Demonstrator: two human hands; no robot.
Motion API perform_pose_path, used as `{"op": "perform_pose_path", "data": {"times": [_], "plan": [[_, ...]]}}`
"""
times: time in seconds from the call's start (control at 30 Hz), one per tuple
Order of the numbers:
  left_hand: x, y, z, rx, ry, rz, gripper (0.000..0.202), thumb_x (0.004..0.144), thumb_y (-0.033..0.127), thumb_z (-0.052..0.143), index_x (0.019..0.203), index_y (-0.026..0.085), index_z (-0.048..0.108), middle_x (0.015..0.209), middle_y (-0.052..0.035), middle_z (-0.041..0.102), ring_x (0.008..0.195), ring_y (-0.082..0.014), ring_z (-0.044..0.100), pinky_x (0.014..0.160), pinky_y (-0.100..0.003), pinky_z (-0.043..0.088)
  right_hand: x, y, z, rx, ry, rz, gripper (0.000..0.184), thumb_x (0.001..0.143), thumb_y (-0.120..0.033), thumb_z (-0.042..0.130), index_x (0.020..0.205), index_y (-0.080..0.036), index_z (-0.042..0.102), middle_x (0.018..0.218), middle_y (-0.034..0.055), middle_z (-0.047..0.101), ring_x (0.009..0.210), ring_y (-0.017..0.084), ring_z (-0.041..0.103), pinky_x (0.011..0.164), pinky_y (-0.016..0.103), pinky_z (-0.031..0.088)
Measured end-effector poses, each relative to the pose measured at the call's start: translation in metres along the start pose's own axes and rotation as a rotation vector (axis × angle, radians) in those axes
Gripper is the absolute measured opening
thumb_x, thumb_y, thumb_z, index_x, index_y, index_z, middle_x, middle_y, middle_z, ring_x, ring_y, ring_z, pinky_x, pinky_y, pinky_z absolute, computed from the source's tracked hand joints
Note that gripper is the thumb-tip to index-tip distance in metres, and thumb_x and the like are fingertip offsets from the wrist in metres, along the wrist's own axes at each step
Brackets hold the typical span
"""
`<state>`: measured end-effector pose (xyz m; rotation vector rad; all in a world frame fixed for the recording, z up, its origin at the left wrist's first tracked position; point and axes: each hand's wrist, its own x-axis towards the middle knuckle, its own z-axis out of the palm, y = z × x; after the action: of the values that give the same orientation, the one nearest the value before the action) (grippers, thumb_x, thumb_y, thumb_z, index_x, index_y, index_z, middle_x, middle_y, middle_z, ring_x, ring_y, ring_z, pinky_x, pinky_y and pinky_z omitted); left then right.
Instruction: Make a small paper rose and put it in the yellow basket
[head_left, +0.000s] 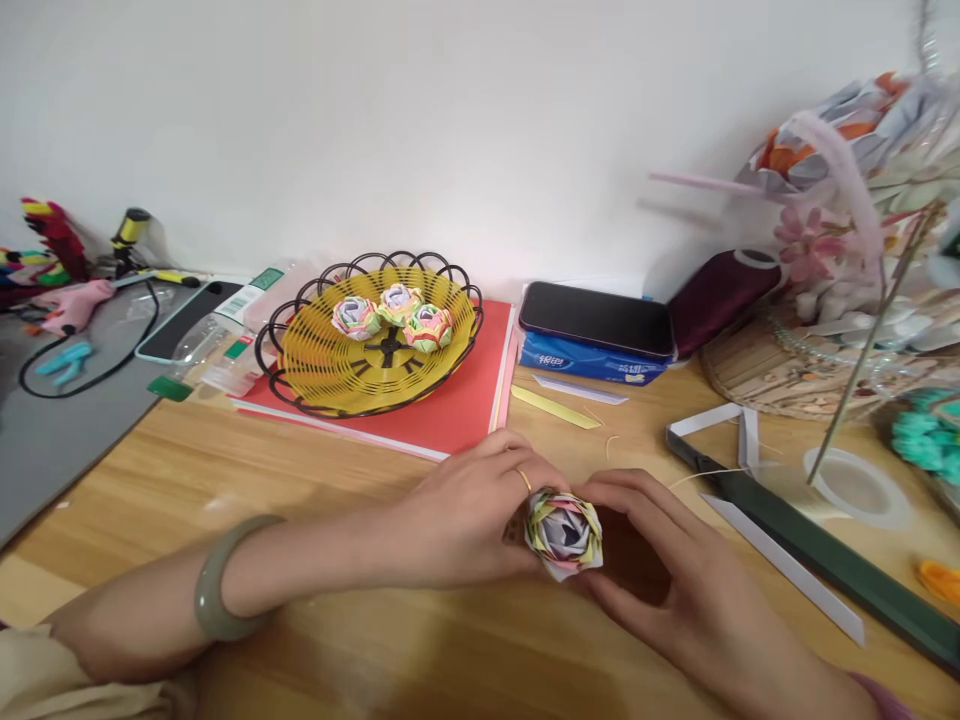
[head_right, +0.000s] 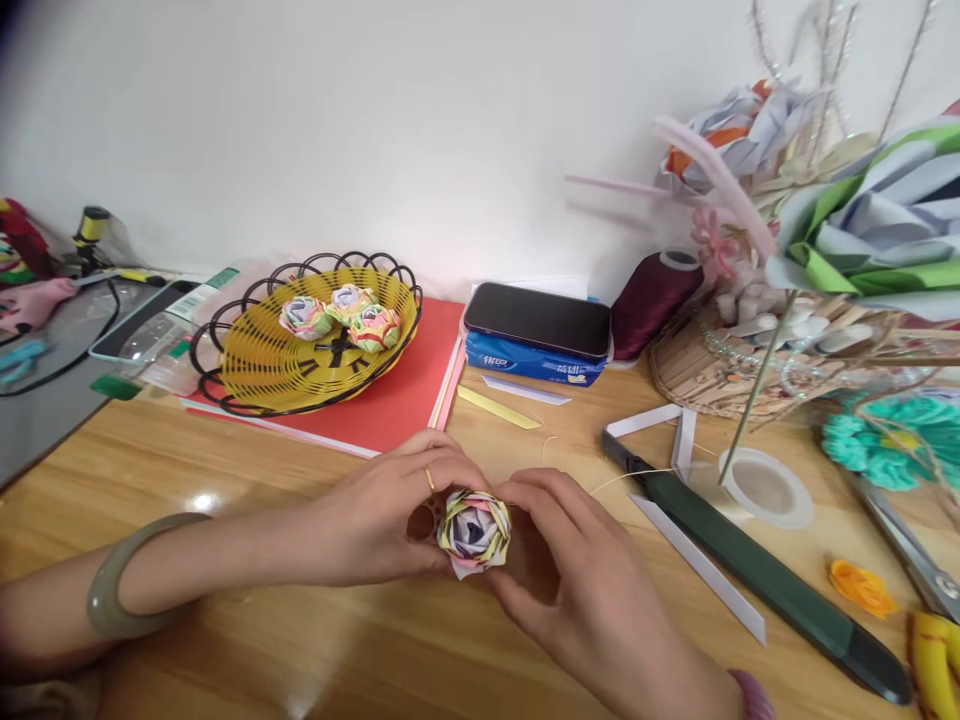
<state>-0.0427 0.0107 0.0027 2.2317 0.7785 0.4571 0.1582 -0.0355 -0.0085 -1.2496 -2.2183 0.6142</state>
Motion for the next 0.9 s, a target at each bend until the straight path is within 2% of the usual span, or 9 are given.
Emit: {"op": "perform_pose_path", "data": {"times": [0.13,0.27,0.4,0.53,0.6,0.77,0.9], "plan": [[-0.001,0.000,0.001,-0.123,0.096,0.010,0.038,0.068,0.029,0.069,0.100,0.021,0.050,0.098,-0.0023,0.058,0.092,-0.0152,0.051,0.076,-0.027,0.043,0.002,-0.009,-0.003,0.156,0.031,0.039,0.043,0.072,-0.017,0.063,0.110,-0.026,0.044,0.102,0.0042,0.057,0.091,0.018,0.058,0.074,0.031,0.053],[-0.001,0.003,0.005,-0.158,0.205,0.017,0.036,0.066,0.030,0.071,0.094,0.020,0.051,0.092,-0.0018,0.057,0.088,-0.0147,0.052,0.075,-0.027,0.043,0.006,-0.017,-0.005,0.260,0.079,0.059,0.034,0.075,-0.016,0.060,0.106,-0.027,0.049,0.100,0.0027,0.058,0.088,0.016,0.060,0.072,0.027,0.054],[-0.001,0.004,0.008,-0.212,0.316,0.034,0.041,0.061,0.030,0.073,0.093,0.019,0.049,0.095,-0.0047,0.056,0.092,-0.0175,0.052,0.077,-0.030,0.044,0.010,-0.022,-0.008,0.439,0.077,0.101,0.033,0.077,-0.020,0.059,0.109,-0.027,0.052,0.108,0.0046,0.059,0.096,0.019,0.060,0.078,0.030,0.054],[-0.001,0.006,0.005,-0.313,0.339,-0.011,0.044,0.063,0.029,0.072,0.099,0.019,0.048,0.100,-0.0057,0.054,0.092,-0.0169,0.053,0.076,-0.029,0.044,0.018,-0.026,-0.012,0.681,0.079,0.250,0.030,0.078,-0.033,0.061,0.107,-0.025,0.058,0.111,0.0069,0.062,0.098,0.022,0.061,0.080,0.033,0.053],[-0.002,0.009,0.002,-0.424,0.329,-0.057,0.043,0.064,0.024,0.071,0.100,0.020,0.047,0.100,-0.0046,0.054,0.090,-0.0154,0.054,0.075,-0.027,0.044,0.023,-0.028,-0.013,0.757,0.082,0.266,0.031,0.077,-0.035,0.063,0.106,-0.027,0.061,0.113,0.0058,0.062,0.096,0.021,0.062,0.079,0.033,0.053],[-0.007,0.008,-0.010,-0.653,0.328,-0.179,0.048,0.059,0.022,0.074,0.098,0.019,0.046,0.099,-0.0045,0.055,0.089,-0.0163,0.054,0.069,-0.026,0.046,0.035,-0.033,-0.016,0.830,-0.002,0.244,0.033,0.077,-0.034,0.064,0.110,-0.030,0.062,0.114,0.0022,0.064,0.099,0.020,0.060,0.087,0.035,0.048],[-0.017,0.001,-0.019,-0.613,0.435,-0.130,0.050,0.056,0.024,0.076,0.096,0.018,0.048,0.098,-0.0050,0.055,0.091,-0.0172,0.053,0.076,-0.029,0.045,0.047,-0.037,-0.015,0.884,-0.085,0.249,0.039,0.077,-0.035,0.063,0.115,-0.030,0.058,0.108,0.0021,0.067,0.099,0.019,0.061,0.090,0.036,0.046]]}}
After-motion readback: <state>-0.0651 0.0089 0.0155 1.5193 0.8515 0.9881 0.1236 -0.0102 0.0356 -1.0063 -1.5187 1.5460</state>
